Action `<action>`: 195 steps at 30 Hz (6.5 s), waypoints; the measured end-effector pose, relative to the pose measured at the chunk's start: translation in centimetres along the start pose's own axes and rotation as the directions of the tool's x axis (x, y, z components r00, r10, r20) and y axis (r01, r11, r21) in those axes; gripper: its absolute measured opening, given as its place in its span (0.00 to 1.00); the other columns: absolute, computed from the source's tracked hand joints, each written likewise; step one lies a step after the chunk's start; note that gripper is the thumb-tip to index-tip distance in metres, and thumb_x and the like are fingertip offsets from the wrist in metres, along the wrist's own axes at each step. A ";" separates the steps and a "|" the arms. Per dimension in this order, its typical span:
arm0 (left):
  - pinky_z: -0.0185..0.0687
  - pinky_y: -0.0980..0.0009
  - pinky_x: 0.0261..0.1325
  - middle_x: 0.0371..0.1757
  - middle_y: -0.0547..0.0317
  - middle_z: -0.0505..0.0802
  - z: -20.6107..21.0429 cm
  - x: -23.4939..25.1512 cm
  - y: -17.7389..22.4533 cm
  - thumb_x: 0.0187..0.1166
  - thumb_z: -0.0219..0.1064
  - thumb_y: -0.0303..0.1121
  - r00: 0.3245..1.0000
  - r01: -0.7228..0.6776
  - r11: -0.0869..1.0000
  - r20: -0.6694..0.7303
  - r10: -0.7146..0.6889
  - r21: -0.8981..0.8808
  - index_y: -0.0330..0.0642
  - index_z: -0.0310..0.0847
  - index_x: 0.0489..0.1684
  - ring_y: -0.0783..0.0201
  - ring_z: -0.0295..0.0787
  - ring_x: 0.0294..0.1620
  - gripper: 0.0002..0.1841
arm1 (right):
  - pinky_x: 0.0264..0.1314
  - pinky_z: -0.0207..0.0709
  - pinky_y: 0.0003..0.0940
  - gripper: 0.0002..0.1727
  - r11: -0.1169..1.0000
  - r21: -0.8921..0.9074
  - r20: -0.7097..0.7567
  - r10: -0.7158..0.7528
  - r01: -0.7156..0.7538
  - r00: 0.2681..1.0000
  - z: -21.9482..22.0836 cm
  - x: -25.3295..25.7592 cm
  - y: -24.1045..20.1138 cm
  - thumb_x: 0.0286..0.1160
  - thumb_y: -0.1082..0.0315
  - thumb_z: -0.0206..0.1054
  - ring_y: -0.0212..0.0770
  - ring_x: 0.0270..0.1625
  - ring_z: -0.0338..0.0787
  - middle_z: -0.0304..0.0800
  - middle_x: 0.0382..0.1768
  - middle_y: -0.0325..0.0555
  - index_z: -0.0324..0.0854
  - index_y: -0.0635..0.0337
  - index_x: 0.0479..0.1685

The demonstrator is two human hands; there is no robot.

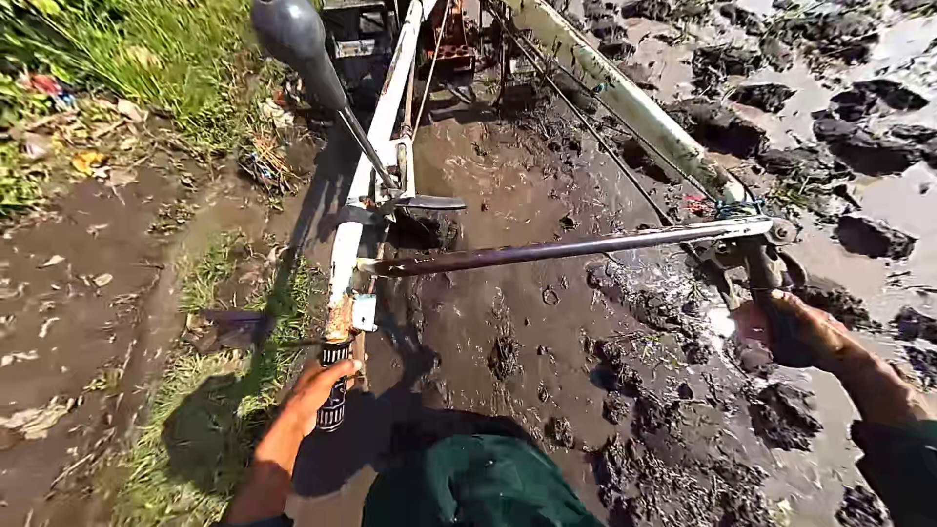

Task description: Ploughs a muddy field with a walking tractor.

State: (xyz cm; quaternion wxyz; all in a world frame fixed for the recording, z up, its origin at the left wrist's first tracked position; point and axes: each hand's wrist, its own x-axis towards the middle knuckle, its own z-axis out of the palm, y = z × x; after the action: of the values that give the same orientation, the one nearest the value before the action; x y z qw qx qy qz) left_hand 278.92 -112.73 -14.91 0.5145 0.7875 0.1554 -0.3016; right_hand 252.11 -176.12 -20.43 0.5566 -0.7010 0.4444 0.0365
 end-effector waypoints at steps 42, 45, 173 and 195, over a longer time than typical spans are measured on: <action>0.88 0.71 0.37 0.31 0.59 0.89 -9.3 65.4 51.6 0.89 0.53 0.29 0.999 -0.052 0.999 0.012 0.052 -0.014 0.36 0.78 0.50 0.67 0.88 0.29 0.09 | 0.47 0.87 0.43 0.29 0.985 0.158 0.031 0.069 -0.073 0.997 21.2 55.2 -51.2 0.93 0.49 0.35 0.43 0.42 0.93 0.92 0.39 0.46 0.77 0.61 0.57; 0.87 0.72 0.38 0.31 0.59 0.89 -7.7 69.0 55.9 0.88 0.54 0.28 0.998 -0.059 0.998 -0.009 0.058 -0.038 0.35 0.77 0.50 0.68 0.88 0.29 0.08 | 0.47 0.86 0.45 0.26 0.980 0.190 -0.024 0.071 -0.065 0.997 20.9 60.5 -54.2 0.92 0.50 0.40 0.45 0.44 0.92 0.91 0.42 0.48 0.76 0.62 0.61; 0.76 0.56 0.63 0.60 0.34 0.82 30.3 241.5 226.5 0.84 0.57 0.24 0.985 0.103 0.927 -0.165 -0.045 0.361 0.21 0.65 0.74 0.57 0.81 0.54 0.22 | 0.52 0.85 0.33 0.39 0.984 0.174 0.016 0.021 -0.024 1.000 24.9 256.6 -199.6 0.62 0.62 0.63 0.32 0.49 0.89 0.86 0.52 0.42 0.62 0.67 0.79; 0.86 0.70 0.42 0.40 0.54 0.88 37.0 276.1 252.1 0.78 0.63 0.25 0.999 -0.054 0.997 -0.007 0.054 0.055 0.30 0.72 0.66 0.67 0.87 0.35 0.19 | 0.46 0.85 0.39 0.21 0.983 0.181 -0.086 0.050 -0.034 0.995 24.3 293.5 -221.9 0.78 0.63 0.55 0.39 0.42 0.90 0.88 0.42 0.46 0.72 0.67 0.65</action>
State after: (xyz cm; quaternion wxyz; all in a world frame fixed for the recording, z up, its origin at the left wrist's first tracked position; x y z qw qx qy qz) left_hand 619.76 -270.79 -20.19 0.4998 0.8066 0.1280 -0.2883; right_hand 586.98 -330.59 -23.84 0.5959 -0.6393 0.4854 -0.0236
